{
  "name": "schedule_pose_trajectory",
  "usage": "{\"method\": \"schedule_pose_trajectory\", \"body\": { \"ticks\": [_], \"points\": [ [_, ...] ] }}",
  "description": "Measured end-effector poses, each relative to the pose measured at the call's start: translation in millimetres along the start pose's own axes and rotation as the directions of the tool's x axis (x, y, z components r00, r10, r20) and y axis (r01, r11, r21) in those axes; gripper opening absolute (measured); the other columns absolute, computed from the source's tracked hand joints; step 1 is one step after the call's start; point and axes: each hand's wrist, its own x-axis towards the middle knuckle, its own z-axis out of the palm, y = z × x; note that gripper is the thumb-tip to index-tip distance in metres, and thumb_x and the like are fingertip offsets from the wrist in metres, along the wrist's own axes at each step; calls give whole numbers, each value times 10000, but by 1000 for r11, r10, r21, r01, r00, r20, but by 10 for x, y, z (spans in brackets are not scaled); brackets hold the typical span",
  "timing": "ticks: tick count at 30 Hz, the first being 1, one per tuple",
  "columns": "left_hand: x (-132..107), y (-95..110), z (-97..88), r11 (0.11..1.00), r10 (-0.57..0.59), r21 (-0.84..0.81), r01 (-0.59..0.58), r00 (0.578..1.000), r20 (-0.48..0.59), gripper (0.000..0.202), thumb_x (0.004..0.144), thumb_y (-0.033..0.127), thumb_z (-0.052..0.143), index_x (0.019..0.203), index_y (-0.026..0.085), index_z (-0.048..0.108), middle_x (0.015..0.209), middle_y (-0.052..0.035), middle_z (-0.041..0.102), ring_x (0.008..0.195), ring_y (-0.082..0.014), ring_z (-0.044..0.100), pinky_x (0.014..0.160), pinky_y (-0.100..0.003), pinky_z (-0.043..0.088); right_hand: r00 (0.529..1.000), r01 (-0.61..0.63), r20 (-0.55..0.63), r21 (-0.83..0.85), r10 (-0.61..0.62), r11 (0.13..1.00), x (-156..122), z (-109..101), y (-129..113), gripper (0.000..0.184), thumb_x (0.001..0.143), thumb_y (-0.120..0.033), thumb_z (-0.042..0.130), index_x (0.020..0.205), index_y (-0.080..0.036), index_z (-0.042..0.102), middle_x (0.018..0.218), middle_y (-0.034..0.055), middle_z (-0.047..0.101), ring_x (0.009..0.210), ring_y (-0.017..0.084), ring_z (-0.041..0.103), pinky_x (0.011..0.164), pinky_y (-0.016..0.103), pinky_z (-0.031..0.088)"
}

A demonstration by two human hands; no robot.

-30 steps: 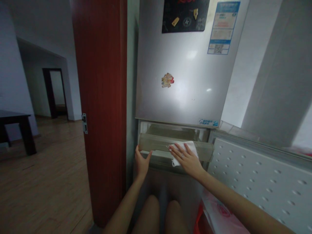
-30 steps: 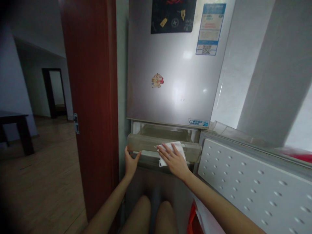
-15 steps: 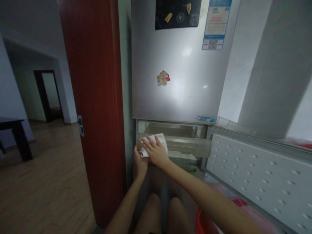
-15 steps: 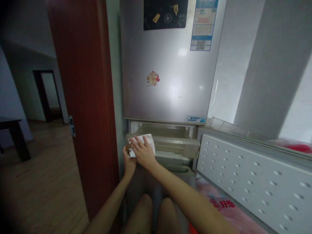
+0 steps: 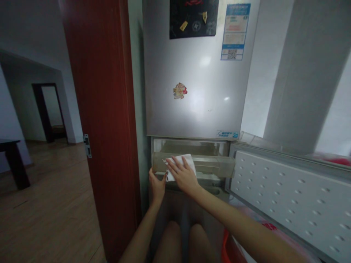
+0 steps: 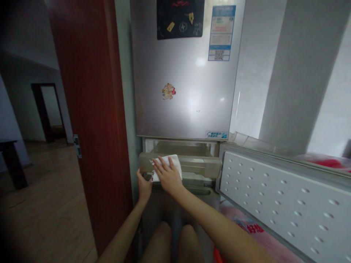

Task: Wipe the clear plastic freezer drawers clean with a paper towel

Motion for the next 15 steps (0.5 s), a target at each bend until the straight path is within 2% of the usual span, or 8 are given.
{"method": "schedule_pose_trajectory", "body": {
  "ticks": [5, 8, 12, 15],
  "points": [
    [7, 32, 32, 997, -1, 72, 3, 1000, -27, 700, 775, 449, 718, 1322, 167, 385, 1307, -193, 537, 1229, -311, 537, 1034, -492, 432, 996, -86, -6, -112, 85, 990, -535, -170, 295, 545, 915, -93, 389, 1456, -155, 403, 1557, 38, 358, 1442, 279, 308, 1145, 565, 287],
    [4, 32, 35, 997, -3, 73, 5, 1000, -26, 698, 782, 473, 707, 1323, 179, 379, 1307, -186, 534, 1226, -310, 541, 1030, -493, 440, 974, -224, -10, -173, 225, 959, -876, -248, 452, 636, 903, -55, 357, 1519, -180, 264, 1572, 33, 329, 1462, 266, 268, 1148, 562, 286],
    [5, 37, 30, 998, 4, 70, -1, 999, -41, 712, 773, 488, 710, 1322, 176, 382, 1311, -194, 527, 1223, -316, 544, 1018, -497, 454, 891, -453, -59, -213, 451, 866, -1317, -296, 630, 763, 872, -26, 334, 1554, -203, 43, 1582, 49, 310, 1489, 261, 199, 1150, 568, 287],
    [12, 41, 28, 998, 6, 63, -4, 999, -35, 728, 760, 491, 723, 1323, 172, 389, 1307, -194, 533, 1221, -318, 551, 1008, -492, 468, 820, -571, -79, -187, 567, 799, -1532, -281, 691, 815, 844, -31, 353, 1555, -202, -6, 1595, 61, 277, 1498, 275, 158, 1147, 580, 287]
  ]
}}
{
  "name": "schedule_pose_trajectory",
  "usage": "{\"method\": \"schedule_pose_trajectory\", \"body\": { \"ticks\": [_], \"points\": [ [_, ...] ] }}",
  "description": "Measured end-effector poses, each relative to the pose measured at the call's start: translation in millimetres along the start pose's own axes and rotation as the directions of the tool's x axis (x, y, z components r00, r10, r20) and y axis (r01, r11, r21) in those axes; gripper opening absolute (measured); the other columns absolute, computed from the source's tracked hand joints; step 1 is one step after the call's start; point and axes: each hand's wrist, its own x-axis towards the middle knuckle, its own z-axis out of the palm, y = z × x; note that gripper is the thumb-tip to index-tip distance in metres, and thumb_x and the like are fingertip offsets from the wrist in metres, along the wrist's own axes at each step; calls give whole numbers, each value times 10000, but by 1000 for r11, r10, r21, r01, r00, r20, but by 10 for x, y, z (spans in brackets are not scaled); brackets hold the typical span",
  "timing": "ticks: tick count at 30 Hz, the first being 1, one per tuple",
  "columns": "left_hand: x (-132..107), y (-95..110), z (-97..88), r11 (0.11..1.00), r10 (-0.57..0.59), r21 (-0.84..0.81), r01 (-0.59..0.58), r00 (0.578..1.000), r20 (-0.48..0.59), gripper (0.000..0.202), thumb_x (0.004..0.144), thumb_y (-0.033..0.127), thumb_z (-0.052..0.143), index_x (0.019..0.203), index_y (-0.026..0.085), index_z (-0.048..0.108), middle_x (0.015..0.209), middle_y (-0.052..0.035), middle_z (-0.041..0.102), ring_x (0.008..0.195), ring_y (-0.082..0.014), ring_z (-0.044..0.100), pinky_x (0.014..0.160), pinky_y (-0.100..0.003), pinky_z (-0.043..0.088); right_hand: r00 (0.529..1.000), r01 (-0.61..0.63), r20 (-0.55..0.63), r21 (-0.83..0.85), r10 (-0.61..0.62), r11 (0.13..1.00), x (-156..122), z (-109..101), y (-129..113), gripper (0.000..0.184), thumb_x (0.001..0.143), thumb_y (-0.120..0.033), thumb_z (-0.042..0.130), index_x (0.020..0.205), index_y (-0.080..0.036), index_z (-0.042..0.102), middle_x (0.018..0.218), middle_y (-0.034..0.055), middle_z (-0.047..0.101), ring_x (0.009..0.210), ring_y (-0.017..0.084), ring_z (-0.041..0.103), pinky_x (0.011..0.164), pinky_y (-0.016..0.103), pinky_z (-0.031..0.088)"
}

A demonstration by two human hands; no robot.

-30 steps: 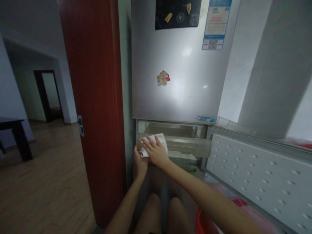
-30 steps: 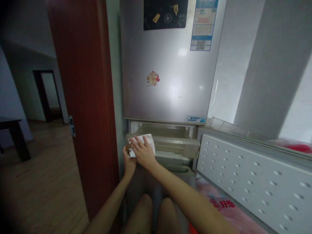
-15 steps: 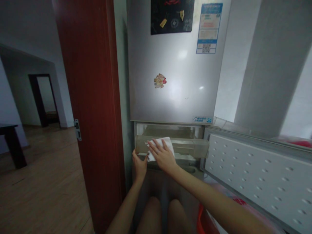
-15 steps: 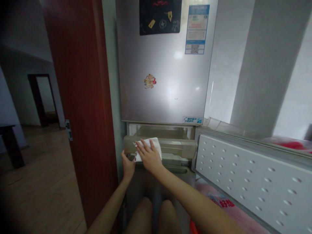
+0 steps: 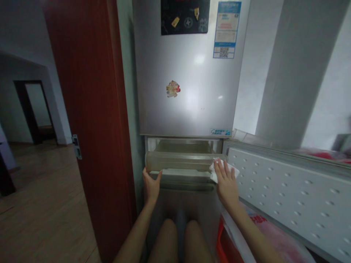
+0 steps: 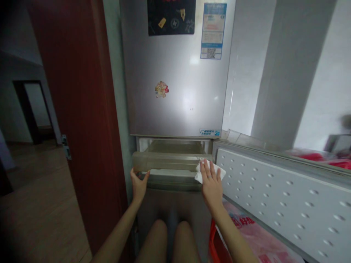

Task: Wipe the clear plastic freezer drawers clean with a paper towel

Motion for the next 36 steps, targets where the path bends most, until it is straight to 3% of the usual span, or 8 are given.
{"method": "schedule_pose_trajectory", "body": {
  "ticks": [7, 11, 14, 18, 21, 25, 31, 36],
  "points": [
    [7, 25, -6, 1000, -12, -19, 12, 1000, 19, 746, 751, 524, 718, 1320, 170, 390, 1317, -195, 523, 1204, -325, 547, 996, -501, 477, 969, -239, -32, 123, 245, 963, 8, 96, -305, 861, 786, -22, 340, 1559, -173, -6, 1599, 113, 244, 1492, 313, 169, 1123, 655, 261],
    [4, 45, -12, 999, -28, -19, 28, 999, 24, 755, 751, 529, 719, 1329, 183, 379, 1311, -188, 524, 1185, -321, 554, 988, -504, 481, 972, -219, -48, 162, 229, 962, 35, 99, -465, 877, 770, -6, 326, 1558, -173, -23, 1596, 120, 253, 1491, 287, 185, 1125, 621, 290],
    [4, 46, -18, 1000, -14, -7, 14, 1000, 20, 752, 752, 534, 716, 1326, 177, 389, 1298, -188, 530, 1177, -321, 557, 978, -503, 489, 982, -182, -19, 114, 186, 977, 4, 86, -376, 893, 767, -7, 339, 1556, -186, -37, 1603, 97, 242, 1497, 279, 160, 1139, 608, 277],
    [11, 30, -22, 1000, 1, 9, -1, 1000, 23, 745, 752, 540, 716, 1325, 185, 397, 1284, -174, 541, 1169, -315, 570, 990, -493, 482, 957, -282, -38, 107, 287, 954, -31, 110, -223, 869, 792, -35, 361, 1558, -177, -25, 1597, 127, 248, 1482, 319, 207, 1117, 638, 285],
    [20, 24, -19, 999, -26, 21, 25, 1000, 16, 770, 739, 553, 718, 1328, 177, 395, 1259, -171, 548, 1162, -321, 572, 982, -500, 483, 939, -330, -53, 143, 340, 933, -23, 136, -256, 884, 781, -22, 359, 1555, -167, -45, 1599, 152, 233, 1483, 318, 201, 1115, 633, 291],
    [22, 31, -11, 1000, -15, 10, 15, 1000, 7, 785, 723, 565, 723, 1315, 158, 407, 1261, -185, 546, 1151, -329, 562, 946, -501, 502, 958, -277, -26, 172, 286, 945, -15, 127, -299, 900, 775, 13, 327, 1552, -205, -71, 1604, 127, 239, 1495, 272, 167, 1149, 595, 261],
    [-28, 6, 25, 1000, 11, 11, -12, 999, 31, 770, 750, 551, 706, 1336, 165, 390, 1301, -195, 521, 1185, -333, 542, 977, -510, 477, 925, -368, 2, 253, 380, 895, -2, 156, -29, 807, 799, 6, 313, 1559, -155, 93, 1562, 181, 325, 1489, 283, 184, 1143, 612, 253],
    [-38, 24, 52, 1000, 13, 4, -13, 1000, 10, 765, 744, 517, 721, 1338, 167, 389, 1321, -199, 508, 1193, -331, 534, 965, -508, 486, 920, -361, -16, 353, 391, 863, 8, 225, 6, 780, 801, 15, 285, 1550, -148, 139, 1587, 195, 258, 1500, 233, 146, 1172, 561, 225]
  ]
}}
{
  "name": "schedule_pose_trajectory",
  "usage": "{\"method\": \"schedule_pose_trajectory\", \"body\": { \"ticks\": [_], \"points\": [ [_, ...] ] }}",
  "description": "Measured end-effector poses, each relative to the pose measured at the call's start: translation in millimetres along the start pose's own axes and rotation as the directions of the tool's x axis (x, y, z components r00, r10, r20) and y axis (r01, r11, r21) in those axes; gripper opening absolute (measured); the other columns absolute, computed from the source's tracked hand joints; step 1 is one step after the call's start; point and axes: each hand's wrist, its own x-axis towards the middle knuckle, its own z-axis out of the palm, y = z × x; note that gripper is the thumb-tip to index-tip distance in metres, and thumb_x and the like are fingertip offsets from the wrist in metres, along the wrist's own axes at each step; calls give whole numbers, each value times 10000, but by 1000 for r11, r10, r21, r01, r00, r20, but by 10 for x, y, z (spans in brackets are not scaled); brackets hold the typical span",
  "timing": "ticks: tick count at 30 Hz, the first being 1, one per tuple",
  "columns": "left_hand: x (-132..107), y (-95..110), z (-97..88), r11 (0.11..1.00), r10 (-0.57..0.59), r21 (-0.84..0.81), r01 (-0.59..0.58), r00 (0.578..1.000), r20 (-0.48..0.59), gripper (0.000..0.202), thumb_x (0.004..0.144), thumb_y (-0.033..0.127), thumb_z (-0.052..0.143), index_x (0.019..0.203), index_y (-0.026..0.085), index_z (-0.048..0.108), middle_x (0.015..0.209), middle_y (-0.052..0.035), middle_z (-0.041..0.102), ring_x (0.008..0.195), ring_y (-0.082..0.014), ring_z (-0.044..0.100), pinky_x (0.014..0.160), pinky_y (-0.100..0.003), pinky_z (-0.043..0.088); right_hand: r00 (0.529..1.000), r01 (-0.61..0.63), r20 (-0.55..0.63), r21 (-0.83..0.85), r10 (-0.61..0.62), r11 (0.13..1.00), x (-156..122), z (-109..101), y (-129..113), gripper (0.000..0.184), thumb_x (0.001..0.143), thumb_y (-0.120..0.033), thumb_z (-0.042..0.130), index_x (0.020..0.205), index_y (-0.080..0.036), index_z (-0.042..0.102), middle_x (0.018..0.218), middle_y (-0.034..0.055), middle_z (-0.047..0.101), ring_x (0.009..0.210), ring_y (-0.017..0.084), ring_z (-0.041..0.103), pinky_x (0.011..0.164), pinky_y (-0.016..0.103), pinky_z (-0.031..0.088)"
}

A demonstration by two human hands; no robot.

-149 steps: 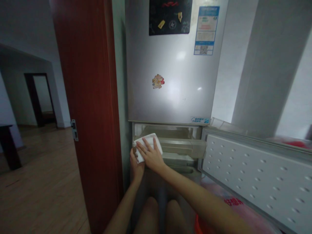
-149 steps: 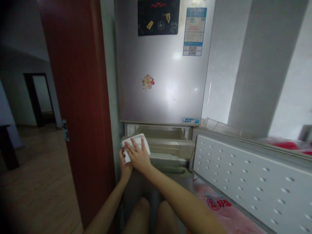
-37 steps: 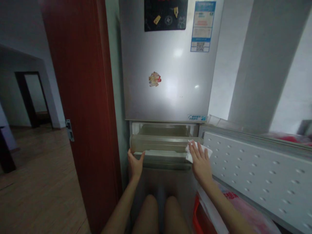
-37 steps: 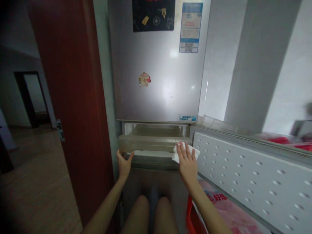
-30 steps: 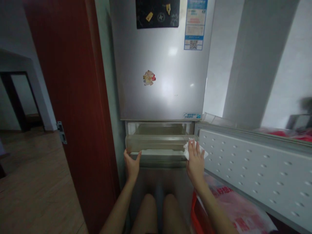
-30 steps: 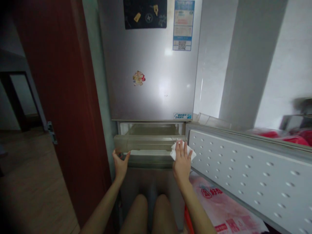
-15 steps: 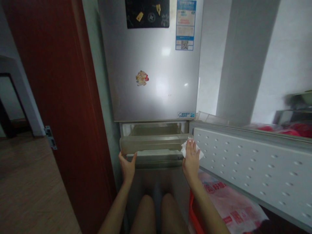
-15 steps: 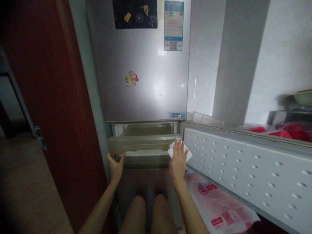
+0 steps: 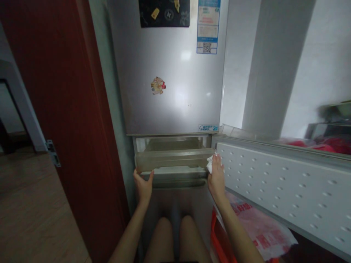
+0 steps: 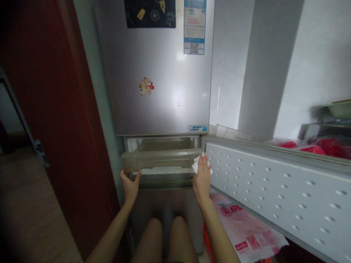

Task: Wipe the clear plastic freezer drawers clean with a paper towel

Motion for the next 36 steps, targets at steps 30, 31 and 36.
{"method": "schedule_pose_trajectory", "body": {
  "ticks": [30, 31, 36],
  "points": [
    [201, 167, -15, 966, -39, -254, 40, 999, 9, 917, 613, 308, 855, 1366, 196, 343, 1388, -189, 536, 1277, -274, 550, 1110, -456, 402, 998, 58, -33, 112, -55, 992, -193, -144, -282, 796, 814, -5, 313, 1555, -227, 128, 1617, 124, 208, 1499, 210, 162, 1181, 549, 229],
    [201, 162, -15, 966, -39, -255, 40, 999, 12, 913, 620, 311, 852, 1368, 203, 340, 1392, -185, 534, 1278, -271, 550, 1112, -456, 400, 998, 55, -25, 98, -53, 994, -186, -124, -281, 796, 813, -5, 317, 1556, -220, 125, 1614, 135, 212, 1499, 217, 162, 1178, 555, 230],
    [187, 156, 10, 959, -40, -279, 40, 999, 8, 907, 626, 310, 845, 1369, 197, 337, 1419, -194, 506, 1294, -270, 535, 1120, -448, 390, 999, 48, 2, 31, -48, 998, -125, -40, -233, 867, 751, 21, 333, 1558, -186, 94, 1621, 166, 164, 1507, 252, 106, 1165, 591, 214]
  ]
}}
